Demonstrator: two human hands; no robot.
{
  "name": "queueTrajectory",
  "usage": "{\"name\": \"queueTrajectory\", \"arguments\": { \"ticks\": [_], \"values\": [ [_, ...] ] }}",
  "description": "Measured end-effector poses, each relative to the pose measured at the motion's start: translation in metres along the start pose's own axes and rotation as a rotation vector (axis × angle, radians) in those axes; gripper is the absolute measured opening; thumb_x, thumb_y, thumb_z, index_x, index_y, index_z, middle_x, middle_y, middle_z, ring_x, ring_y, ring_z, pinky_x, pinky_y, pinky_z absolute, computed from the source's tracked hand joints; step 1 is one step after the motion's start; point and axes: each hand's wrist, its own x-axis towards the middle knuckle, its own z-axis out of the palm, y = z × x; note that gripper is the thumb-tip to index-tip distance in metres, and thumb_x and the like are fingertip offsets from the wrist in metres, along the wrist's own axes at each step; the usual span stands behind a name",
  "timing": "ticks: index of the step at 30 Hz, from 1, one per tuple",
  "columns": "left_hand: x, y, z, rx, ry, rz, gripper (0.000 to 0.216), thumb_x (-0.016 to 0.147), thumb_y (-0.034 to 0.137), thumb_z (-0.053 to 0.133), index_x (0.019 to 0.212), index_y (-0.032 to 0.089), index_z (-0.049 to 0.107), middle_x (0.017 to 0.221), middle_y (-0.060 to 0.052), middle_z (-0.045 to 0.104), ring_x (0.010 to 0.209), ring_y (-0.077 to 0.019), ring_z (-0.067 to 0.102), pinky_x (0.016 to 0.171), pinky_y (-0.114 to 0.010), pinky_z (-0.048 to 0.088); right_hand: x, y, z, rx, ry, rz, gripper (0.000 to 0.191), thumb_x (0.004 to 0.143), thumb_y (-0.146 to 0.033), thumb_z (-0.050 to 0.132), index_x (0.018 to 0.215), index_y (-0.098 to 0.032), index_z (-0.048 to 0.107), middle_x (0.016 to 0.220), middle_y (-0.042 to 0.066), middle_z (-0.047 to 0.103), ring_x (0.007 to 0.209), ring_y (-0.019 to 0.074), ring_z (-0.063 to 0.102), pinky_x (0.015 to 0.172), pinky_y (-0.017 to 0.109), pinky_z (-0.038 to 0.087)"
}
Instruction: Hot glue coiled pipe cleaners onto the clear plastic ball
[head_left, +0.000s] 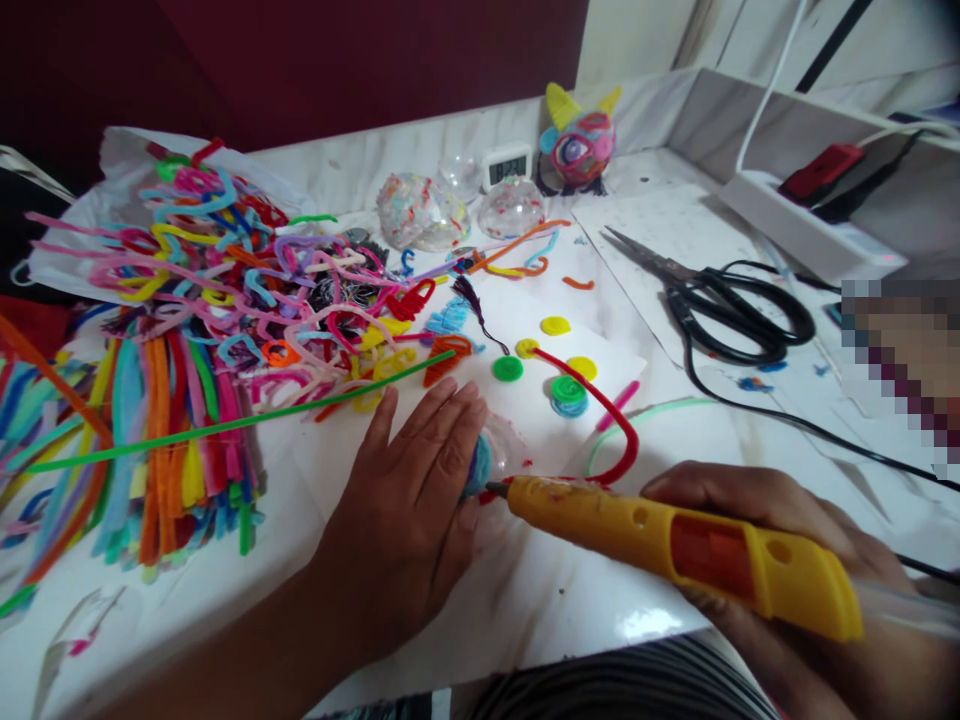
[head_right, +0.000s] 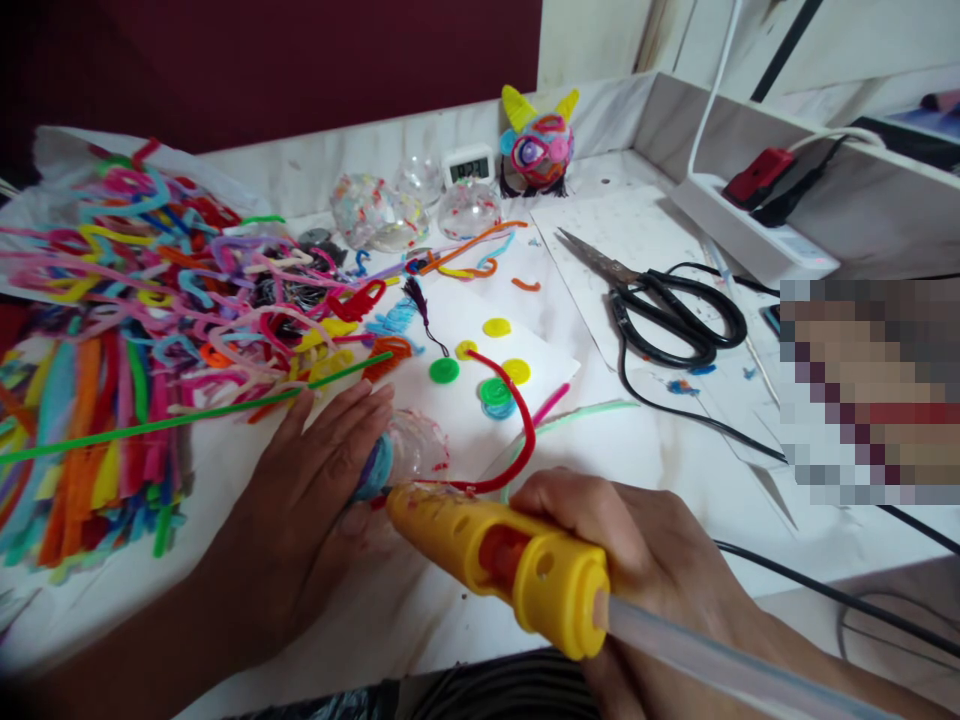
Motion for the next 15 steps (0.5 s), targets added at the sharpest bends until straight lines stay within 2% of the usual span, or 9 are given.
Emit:
{"name": "queueTrajectory", "arguments": {
  "ticks": [7,12,15],
  "values": [
    [-0.001,-0.001,-0.001,0.000,-0.007,0.011,0.051,0.097,0.017,0.035,0.144,0.000,0.032,0.150,-0.022,0.038,0.147,-0.0306,0.024,0.120,-0.057,0.015,-0.004,0.007,-0.002,-0.192,0.006,-0.053,0.041,0.077,-0.011,0.048,0.115,-0.026,0.047,0.095,0.003,0.068,0.075,0.0183,0.068,0.060,0.024,0.059],
    [-0.001,-0.001,-0.001,-0.001,-0.015,0.019,0.051,0.097,0.017,0.034,0.144,-0.002,0.031,0.150,-0.023,0.038,0.146,-0.0315,0.024,0.120,-0.058,0.015,-0.005,0.021,0.004,-0.260,0.060,-0.106,0.033,0.089,-0.035,0.047,0.121,-0.024,0.048,0.096,0.009,0.064,0.073,0.0226,0.066,0.050,0.029,0.060],
    [-0.001,-0.001,-0.001,-0.004,-0.010,0.021,0.051,0.096,0.016,0.035,0.144,-0.001,0.031,0.150,-0.023,0.038,0.146,-0.0314,0.025,0.120,-0.057,0.015,-0.005,0.025,0.007,-0.235,0.059,-0.058,0.033,0.090,-0.039,0.049,0.121,-0.025,0.049,0.098,0.009,0.063,0.075,0.0228,0.066,0.051,0.029,0.061]
  ]
}}
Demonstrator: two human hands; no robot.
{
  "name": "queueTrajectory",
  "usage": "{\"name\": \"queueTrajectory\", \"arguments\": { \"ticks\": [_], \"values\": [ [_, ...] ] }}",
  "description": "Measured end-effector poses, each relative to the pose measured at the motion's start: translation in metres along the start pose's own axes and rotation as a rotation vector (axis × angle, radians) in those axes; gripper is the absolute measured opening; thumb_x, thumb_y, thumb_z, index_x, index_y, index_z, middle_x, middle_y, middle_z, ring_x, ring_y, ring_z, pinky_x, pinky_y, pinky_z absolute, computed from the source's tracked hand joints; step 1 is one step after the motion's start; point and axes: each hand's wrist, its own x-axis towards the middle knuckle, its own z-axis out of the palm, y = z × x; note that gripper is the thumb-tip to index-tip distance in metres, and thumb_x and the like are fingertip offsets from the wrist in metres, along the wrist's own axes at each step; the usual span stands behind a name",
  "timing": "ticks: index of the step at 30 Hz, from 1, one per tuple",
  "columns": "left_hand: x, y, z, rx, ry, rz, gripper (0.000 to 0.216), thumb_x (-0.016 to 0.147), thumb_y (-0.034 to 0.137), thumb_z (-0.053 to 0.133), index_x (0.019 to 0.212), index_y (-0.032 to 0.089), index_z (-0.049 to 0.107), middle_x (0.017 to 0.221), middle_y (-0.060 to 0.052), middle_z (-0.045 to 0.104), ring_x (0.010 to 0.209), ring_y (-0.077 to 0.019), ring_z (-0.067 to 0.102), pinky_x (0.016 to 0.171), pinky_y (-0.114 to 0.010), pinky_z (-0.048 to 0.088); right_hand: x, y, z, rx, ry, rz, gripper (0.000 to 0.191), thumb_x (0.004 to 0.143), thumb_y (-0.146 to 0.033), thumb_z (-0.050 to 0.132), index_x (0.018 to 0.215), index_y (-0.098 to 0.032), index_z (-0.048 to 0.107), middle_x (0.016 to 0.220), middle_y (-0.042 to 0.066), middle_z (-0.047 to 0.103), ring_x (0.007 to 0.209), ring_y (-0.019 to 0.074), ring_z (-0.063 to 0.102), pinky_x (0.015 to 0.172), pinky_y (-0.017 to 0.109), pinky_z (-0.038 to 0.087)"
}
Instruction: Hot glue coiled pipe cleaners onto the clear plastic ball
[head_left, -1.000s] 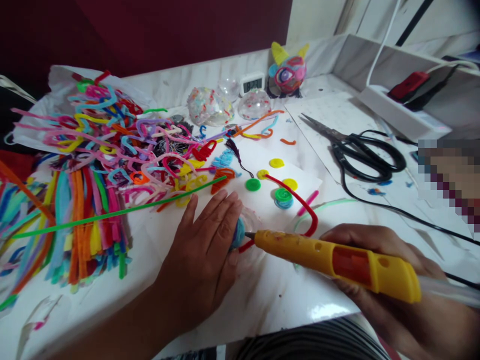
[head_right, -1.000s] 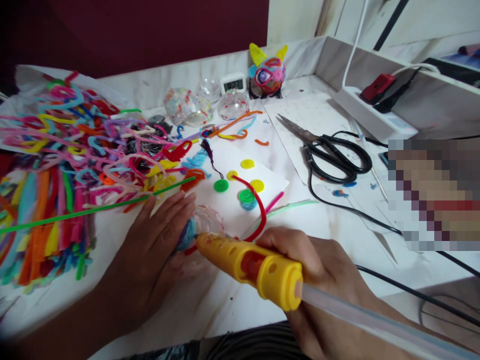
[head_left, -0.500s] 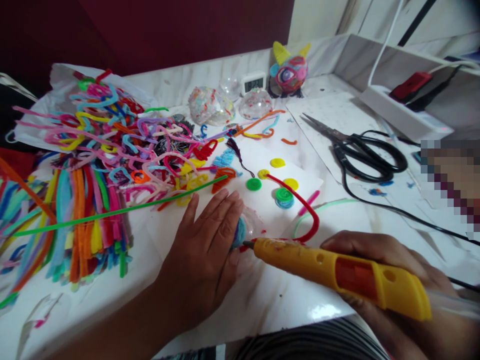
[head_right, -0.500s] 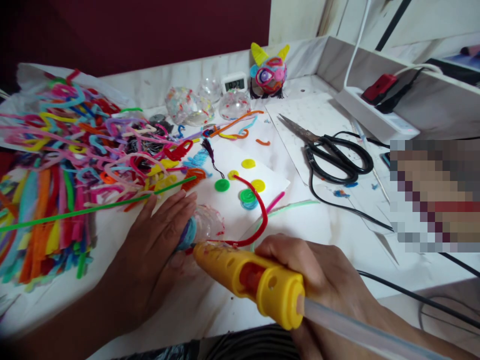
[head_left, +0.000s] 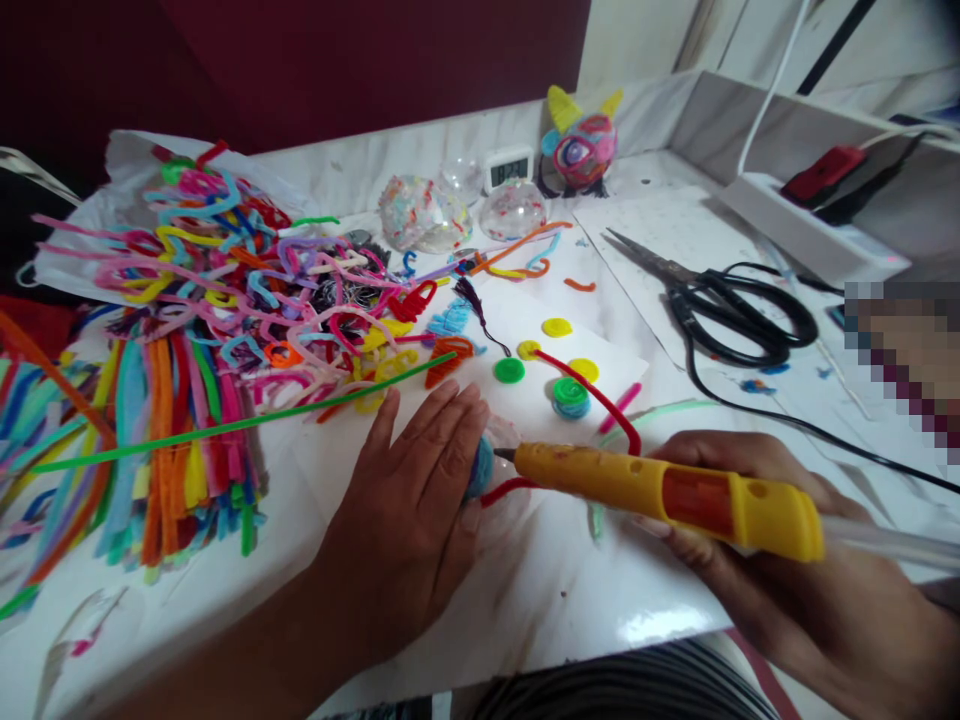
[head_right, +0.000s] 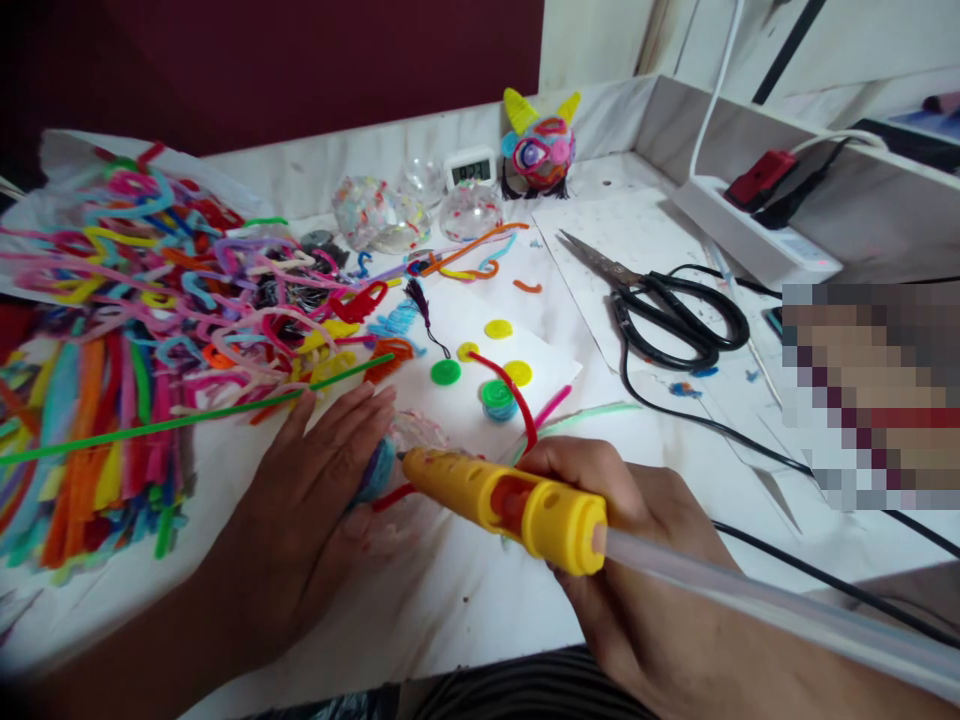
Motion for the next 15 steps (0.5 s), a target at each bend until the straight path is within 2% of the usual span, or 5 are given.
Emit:
{"name": "queueTrajectory", "arguments": {
  "ticks": [6,13,15],
  "values": [
    [-0.0001,-0.0004,-0.0001,0.011,-0.001,0.006,0.053,0.096,0.017,0.035,0.145,-0.001,0.029,0.150,-0.022,0.039,0.146,-0.0307,0.024,0.120,-0.057,0.015,0.0024,0.0007,0.0011,0.043,-0.005,-0.011,0.031,0.091,-0.035,0.051,0.120,-0.025,0.050,0.102,0.008,0.062,0.081,0.0219,0.066,0.059,0.030,0.063],
    [-0.0005,-0.0003,0.0002,0.014,-0.010,-0.006,0.053,0.096,0.017,0.034,0.145,-0.001,0.030,0.151,-0.022,0.038,0.147,-0.0302,0.024,0.120,-0.056,0.014,-0.0006,-0.0051,-0.0033,-0.008,-0.010,-0.045,0.031,0.089,-0.032,0.047,0.119,-0.023,0.047,0.097,0.009,0.062,0.074,0.0229,0.066,0.051,0.031,0.059],
    [-0.0004,-0.0003,0.0001,0.014,-0.011,-0.004,0.053,0.096,0.017,0.034,0.145,-0.001,0.030,0.151,-0.022,0.037,0.147,-0.0307,0.024,0.120,-0.057,0.015,-0.0043,-0.0075,-0.0043,-0.011,-0.012,-0.029,0.036,0.086,-0.027,0.047,0.121,-0.025,0.046,0.099,0.009,0.063,0.076,0.0241,0.066,0.055,0.033,0.060]
  ]
}}
